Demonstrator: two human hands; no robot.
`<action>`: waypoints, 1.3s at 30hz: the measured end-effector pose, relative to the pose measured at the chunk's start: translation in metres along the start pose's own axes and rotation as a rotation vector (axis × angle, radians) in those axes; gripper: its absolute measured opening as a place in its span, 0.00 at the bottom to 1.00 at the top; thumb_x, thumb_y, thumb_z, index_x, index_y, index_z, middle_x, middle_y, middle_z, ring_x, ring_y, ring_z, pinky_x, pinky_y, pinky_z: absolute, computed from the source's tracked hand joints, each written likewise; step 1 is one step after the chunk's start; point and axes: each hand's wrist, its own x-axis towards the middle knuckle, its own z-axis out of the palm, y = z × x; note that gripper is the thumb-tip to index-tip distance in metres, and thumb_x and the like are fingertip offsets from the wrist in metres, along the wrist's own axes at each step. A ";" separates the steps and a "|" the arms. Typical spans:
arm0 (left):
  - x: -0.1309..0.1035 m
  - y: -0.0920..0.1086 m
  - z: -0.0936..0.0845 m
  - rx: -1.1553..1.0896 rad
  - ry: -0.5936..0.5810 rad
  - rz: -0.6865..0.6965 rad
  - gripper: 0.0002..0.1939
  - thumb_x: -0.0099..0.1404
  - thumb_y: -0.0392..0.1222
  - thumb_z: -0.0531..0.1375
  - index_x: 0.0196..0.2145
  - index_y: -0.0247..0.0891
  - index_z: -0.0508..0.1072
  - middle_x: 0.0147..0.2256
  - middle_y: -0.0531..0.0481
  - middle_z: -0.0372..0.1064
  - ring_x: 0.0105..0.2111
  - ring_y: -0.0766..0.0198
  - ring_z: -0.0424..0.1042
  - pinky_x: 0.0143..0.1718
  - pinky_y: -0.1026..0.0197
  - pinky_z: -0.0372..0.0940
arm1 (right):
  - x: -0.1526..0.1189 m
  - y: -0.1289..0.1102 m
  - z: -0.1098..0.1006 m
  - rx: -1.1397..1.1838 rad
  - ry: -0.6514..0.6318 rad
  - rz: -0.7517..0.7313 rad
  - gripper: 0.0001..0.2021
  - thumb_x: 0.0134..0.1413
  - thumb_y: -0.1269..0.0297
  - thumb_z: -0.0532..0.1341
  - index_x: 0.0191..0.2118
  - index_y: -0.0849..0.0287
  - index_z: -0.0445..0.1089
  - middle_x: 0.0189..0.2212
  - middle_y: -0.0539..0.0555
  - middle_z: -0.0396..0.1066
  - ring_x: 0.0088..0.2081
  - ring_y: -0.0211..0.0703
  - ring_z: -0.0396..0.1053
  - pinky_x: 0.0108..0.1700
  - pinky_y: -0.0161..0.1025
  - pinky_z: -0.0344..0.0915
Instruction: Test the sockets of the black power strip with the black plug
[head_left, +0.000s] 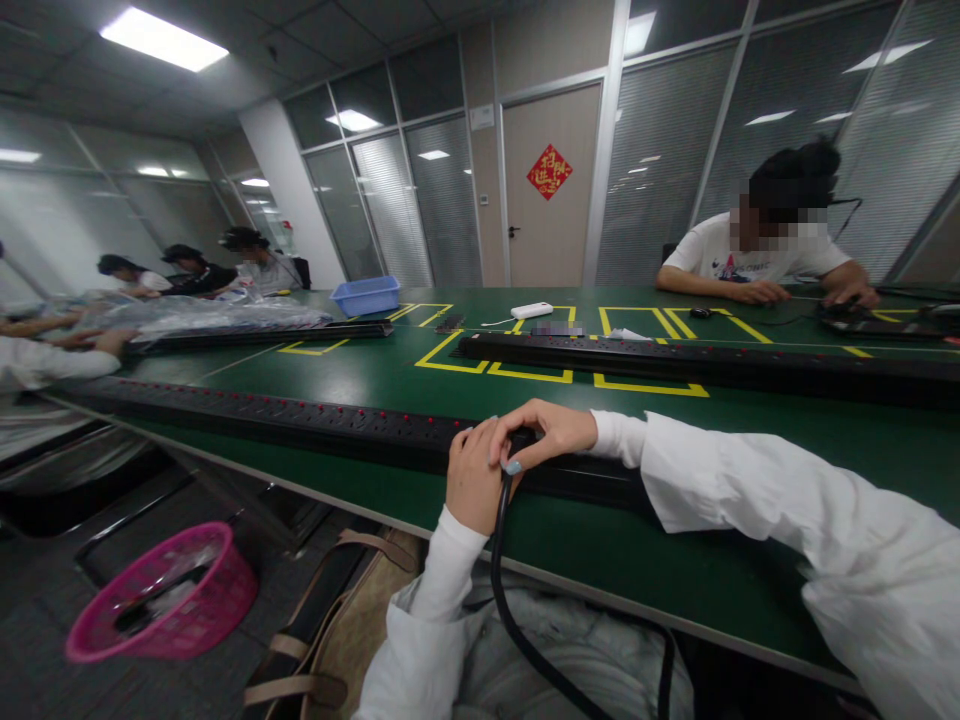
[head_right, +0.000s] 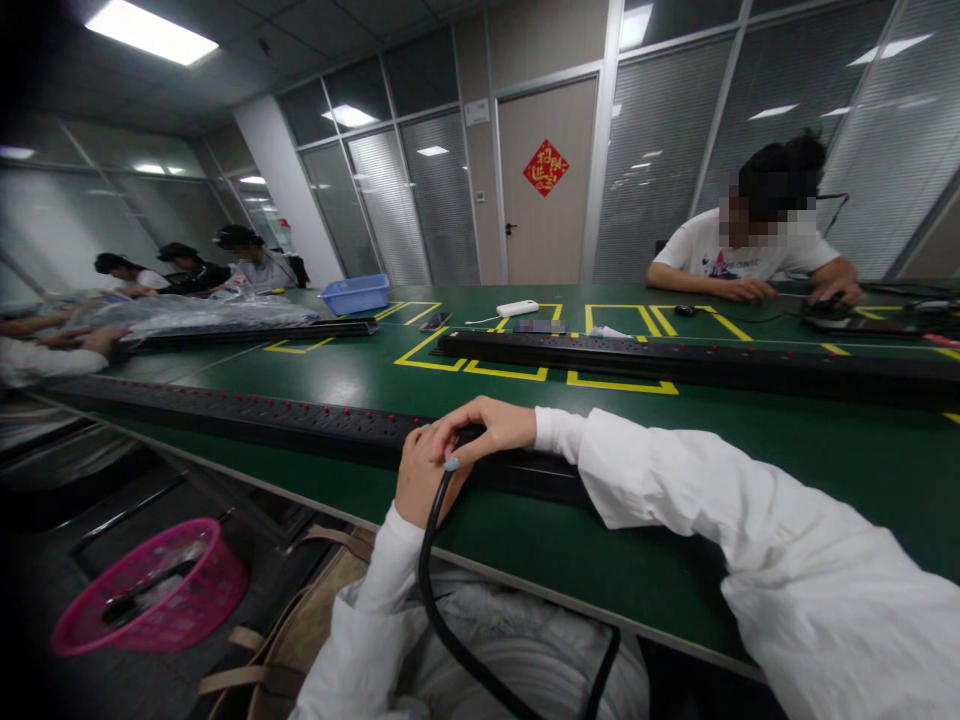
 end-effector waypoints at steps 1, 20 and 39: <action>0.000 0.000 -0.001 -0.006 -0.003 -0.004 0.11 0.56 0.41 0.54 0.37 0.36 0.67 0.41 0.42 0.67 0.46 0.55 0.62 0.45 0.53 0.55 | 0.000 0.000 0.000 0.005 -0.004 -0.002 0.15 0.44 0.62 0.63 0.37 0.69 0.68 0.31 0.55 0.68 0.34 0.36 0.65 0.41 0.35 0.62; 0.002 0.003 -0.006 0.001 -0.020 -0.004 0.13 0.57 0.42 0.53 0.40 0.36 0.67 0.40 0.42 0.67 0.44 0.54 0.63 0.44 0.52 0.56 | -0.001 0.009 -0.002 0.012 0.122 -0.081 0.18 0.35 0.64 0.67 0.34 0.68 0.68 0.30 0.54 0.69 0.34 0.38 0.66 0.42 0.39 0.62; 0.003 0.005 -0.004 -0.100 0.057 -0.027 0.14 0.57 0.40 0.53 0.41 0.35 0.66 0.40 0.43 0.68 0.44 0.55 0.64 0.46 0.50 0.55 | 0.000 0.004 -0.003 0.003 0.135 -0.105 0.10 0.39 0.69 0.65 0.32 0.68 0.69 0.31 0.55 0.69 0.36 0.39 0.66 0.45 0.41 0.61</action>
